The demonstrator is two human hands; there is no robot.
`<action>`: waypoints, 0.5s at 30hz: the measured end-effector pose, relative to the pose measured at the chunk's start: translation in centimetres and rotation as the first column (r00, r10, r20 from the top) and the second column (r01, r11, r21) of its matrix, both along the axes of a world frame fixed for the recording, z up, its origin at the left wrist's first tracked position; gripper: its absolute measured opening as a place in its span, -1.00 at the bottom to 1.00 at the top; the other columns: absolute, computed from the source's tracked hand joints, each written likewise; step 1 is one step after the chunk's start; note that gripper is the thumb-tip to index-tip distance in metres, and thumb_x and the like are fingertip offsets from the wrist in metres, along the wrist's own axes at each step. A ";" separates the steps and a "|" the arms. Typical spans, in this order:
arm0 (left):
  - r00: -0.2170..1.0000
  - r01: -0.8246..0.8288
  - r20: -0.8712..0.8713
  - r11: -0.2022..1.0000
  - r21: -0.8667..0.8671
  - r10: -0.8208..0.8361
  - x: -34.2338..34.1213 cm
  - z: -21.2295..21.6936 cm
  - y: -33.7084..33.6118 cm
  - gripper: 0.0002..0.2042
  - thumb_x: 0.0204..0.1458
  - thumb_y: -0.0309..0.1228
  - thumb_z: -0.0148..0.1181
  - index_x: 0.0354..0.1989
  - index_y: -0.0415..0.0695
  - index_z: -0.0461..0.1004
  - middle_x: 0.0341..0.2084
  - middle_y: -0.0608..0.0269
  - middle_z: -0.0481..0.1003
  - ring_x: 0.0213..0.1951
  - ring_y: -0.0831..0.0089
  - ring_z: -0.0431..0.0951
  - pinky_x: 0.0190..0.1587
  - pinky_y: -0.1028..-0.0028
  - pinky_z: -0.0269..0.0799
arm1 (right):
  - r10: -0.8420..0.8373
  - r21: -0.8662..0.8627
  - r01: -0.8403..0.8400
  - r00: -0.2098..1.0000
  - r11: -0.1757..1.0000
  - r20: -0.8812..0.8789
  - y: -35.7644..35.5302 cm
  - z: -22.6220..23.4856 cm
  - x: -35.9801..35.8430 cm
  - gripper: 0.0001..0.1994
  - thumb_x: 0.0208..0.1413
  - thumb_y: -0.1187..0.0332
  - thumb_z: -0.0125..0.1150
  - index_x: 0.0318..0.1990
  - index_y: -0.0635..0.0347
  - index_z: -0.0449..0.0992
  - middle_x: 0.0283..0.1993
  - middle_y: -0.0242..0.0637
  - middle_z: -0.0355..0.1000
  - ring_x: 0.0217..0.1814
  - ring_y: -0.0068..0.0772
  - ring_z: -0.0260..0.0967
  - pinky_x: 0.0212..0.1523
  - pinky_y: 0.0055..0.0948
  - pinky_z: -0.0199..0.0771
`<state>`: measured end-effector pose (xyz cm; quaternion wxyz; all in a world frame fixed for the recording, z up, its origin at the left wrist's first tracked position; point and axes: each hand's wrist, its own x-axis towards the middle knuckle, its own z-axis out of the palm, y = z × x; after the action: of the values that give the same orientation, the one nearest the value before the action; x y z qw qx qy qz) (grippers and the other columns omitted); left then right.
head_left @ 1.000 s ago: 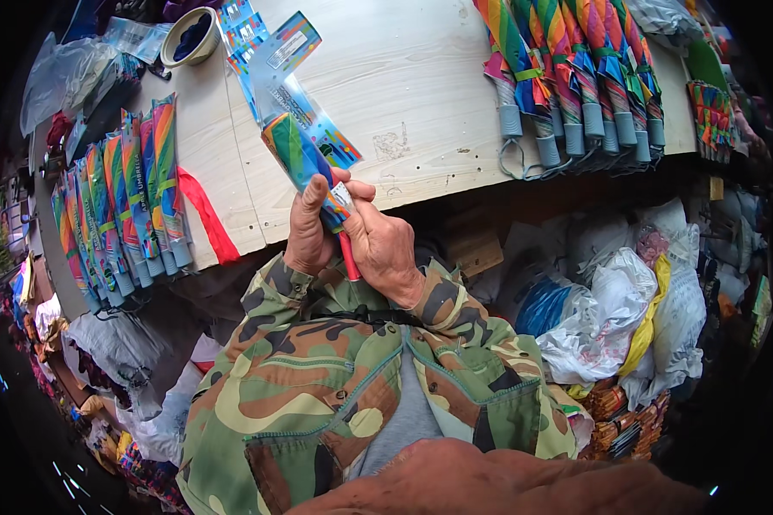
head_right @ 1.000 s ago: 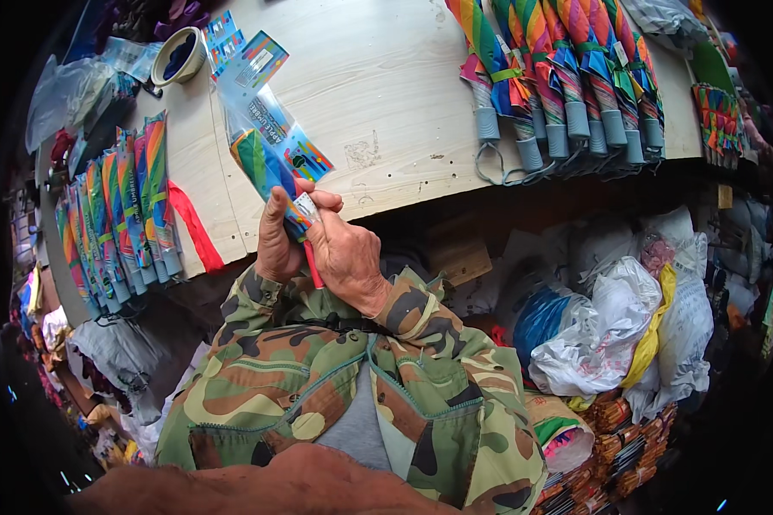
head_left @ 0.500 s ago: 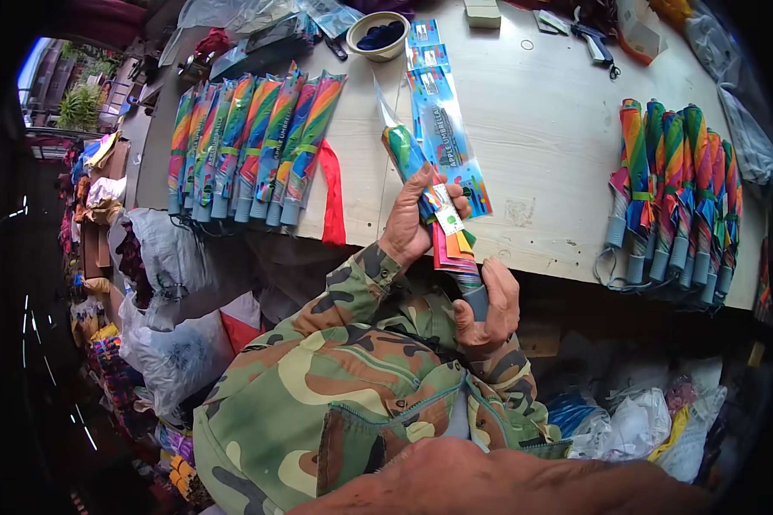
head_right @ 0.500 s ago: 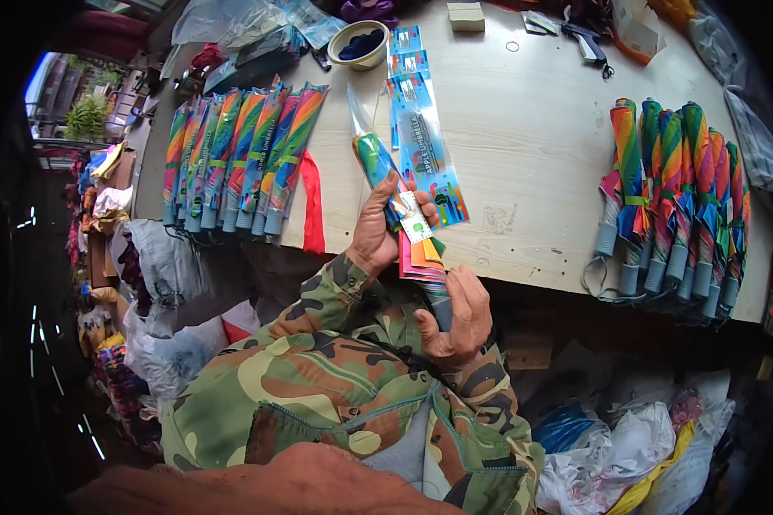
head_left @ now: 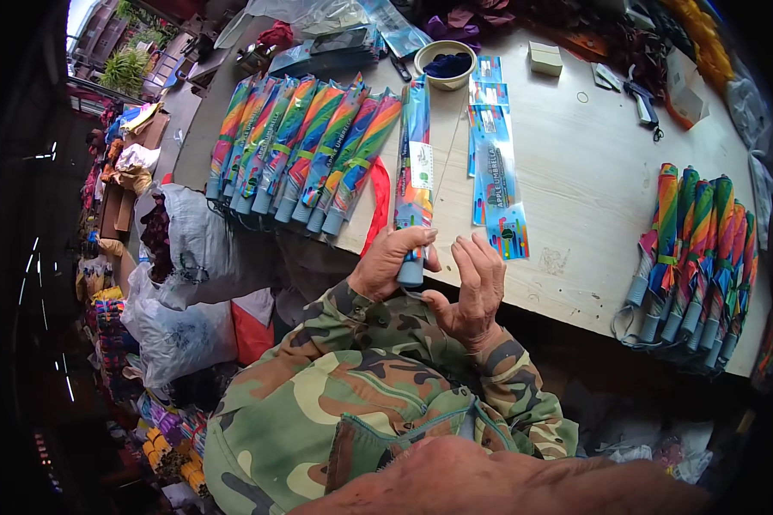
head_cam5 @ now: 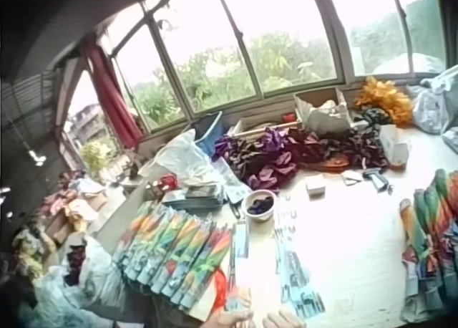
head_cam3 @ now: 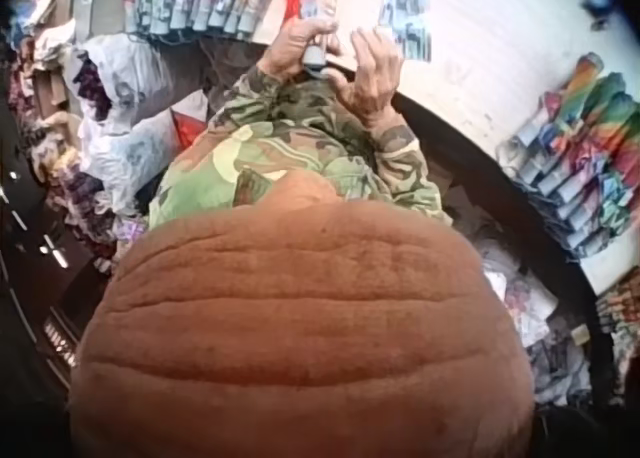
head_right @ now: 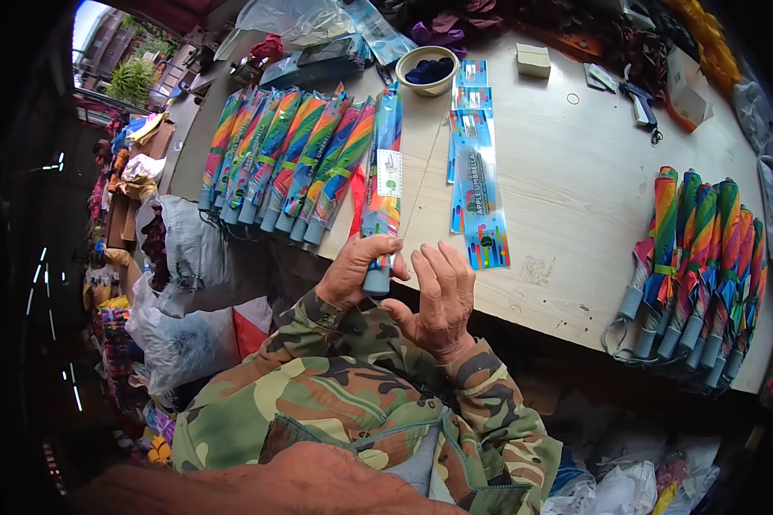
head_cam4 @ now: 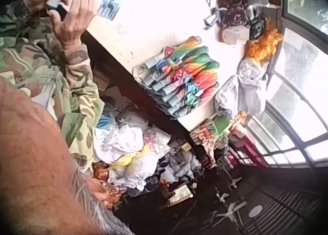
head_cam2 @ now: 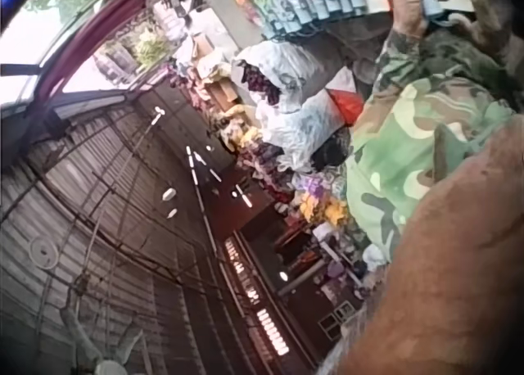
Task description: Packaging colorful folded umbrellas into clear plastic sleeves.
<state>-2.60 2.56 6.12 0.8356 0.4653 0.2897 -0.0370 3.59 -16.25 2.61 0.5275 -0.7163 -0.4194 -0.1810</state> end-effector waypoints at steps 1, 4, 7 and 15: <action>0.998 -0.066 -0.005 0.981 0.181 0.068 -0.8 1.3 2.9 -0.77 0.29 -0.31 0.36 -0.17 -0.26 0.62 -0.49 0.17 0.64 -0.40 0.38 0.70 -0.22 0.42 0.65 | 0.001 -0.056 0.000 1.000 0.998 0.014 -0.5 0.1 0.0 -0.28 0.33 -0.17 0.36 0.31 0.35 0.49 0.29 0.05 0.50 0.37 0.23 0.43 0.36 0.16 0.40; 0.981 -0.043 -0.108 0.718 0.694 0.163 -3.5 3.1 15.1 -0.79 0.23 -0.30 0.38 -0.22 -0.23 0.63 -0.49 0.31 0.61 -0.46 0.51 0.64 -0.36 0.47 0.51 | -0.064 -0.182 0.060 0.998 0.982 -0.019 -2.8 -2.3 0.6 -0.33 0.33 -0.09 0.40 0.29 0.35 0.51 0.28 0.03 0.51 0.37 0.23 0.43 0.35 0.16 0.41; 0.858 0.318 -0.168 -0.247 0.915 0.485 -5.7 5.1 26.8 -0.50 0.19 -0.02 0.40 -0.07 -0.32 0.60 -0.25 -0.23 0.69 -0.16 -0.19 0.71 -0.08 -0.03 0.55 | -0.170 -0.258 0.154 0.985 0.954 -0.039 -6.6 -2.0 1.7 -0.41 0.33 0.03 0.43 0.26 0.36 0.53 0.23 0.02 0.53 0.34 0.24 0.44 0.33 0.14 0.41; 0.582 0.808 -0.429 -0.550 0.211 0.691 -18.3 4.1 52.6 -0.58 0.51 0.01 -0.06 0.41 0.27 0.50 0.05 -0.07 0.52 0.07 -0.28 0.52 0.14 -0.24 0.43 | -0.413 -0.355 0.430 0.902 0.830 0.126 -13.5 -2.3 7.9 -0.50 0.21 0.11 0.54 0.14 0.29 0.60 0.18 -0.03 0.54 0.31 0.21 0.45 0.30 0.12 0.43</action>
<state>-20.87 55.21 10.21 -0.3704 0.8436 0.3801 -0.0819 11.50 -29.79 0.31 0.3188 -0.8740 -0.2894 -0.2251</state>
